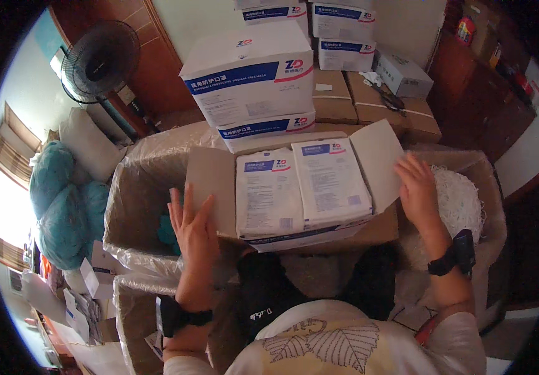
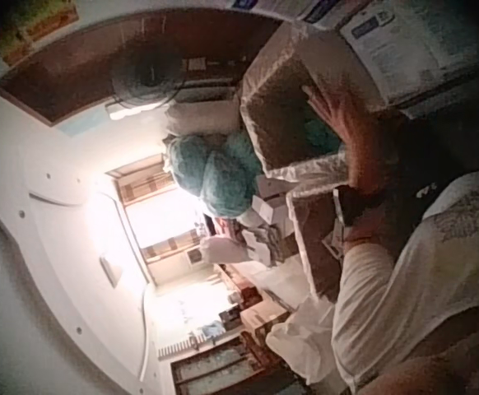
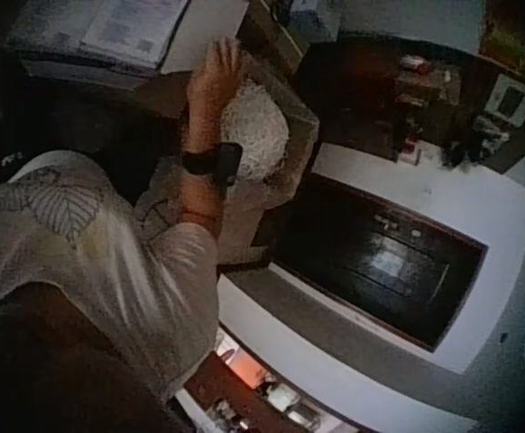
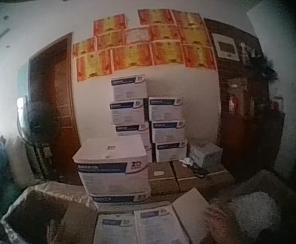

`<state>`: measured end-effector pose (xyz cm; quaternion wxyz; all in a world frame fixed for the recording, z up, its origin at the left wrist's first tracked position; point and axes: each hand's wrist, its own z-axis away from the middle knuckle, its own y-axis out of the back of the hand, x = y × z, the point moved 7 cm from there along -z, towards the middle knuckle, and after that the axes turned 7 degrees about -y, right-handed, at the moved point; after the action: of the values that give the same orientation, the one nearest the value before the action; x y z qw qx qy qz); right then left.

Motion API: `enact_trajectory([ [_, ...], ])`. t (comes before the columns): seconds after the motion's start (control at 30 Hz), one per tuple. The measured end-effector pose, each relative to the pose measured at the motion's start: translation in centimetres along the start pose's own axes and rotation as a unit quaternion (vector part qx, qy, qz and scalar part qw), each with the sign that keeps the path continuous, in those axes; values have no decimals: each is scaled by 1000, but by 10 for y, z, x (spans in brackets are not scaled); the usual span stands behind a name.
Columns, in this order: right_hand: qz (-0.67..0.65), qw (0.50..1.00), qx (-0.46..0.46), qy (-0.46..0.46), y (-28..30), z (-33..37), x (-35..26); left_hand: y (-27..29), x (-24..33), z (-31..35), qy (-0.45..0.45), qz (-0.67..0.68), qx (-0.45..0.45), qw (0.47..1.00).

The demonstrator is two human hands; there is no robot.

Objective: Unpack and inspect protective face masks from boxes and bags.

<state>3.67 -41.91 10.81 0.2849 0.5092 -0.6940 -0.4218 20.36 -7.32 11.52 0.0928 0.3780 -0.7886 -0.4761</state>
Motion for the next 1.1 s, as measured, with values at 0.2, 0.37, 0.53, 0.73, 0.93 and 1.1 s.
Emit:
enact_trajectory([
  [0.2, -312, 885, -280, -204, -45, 9, -5, -80, -15, 23, 226, 446, -140, 855],
  [0.37, -627, 683, -302, -222, -90, 28, -39, -81, 29, -4, 134, 588, -148, 784],
  [0.53, -664, 654, -287, -220, -93, 34, -46, -92, 28, 2, 219, 689, -173, 669],
  [0.73, -281, 936, -159, -140, -39, 0, -1, -47, 10, 0, 88, 203, 4, 975],
  [0.93, -373, 872, -292, -122, -29, -30, -43, -13, 88, -29, -65, 480, -88, 871],
  [1.1, -194, 923, -315, -107, -24, -46, -67, -31, 124, -27, -158, 332, -112, 923],
])
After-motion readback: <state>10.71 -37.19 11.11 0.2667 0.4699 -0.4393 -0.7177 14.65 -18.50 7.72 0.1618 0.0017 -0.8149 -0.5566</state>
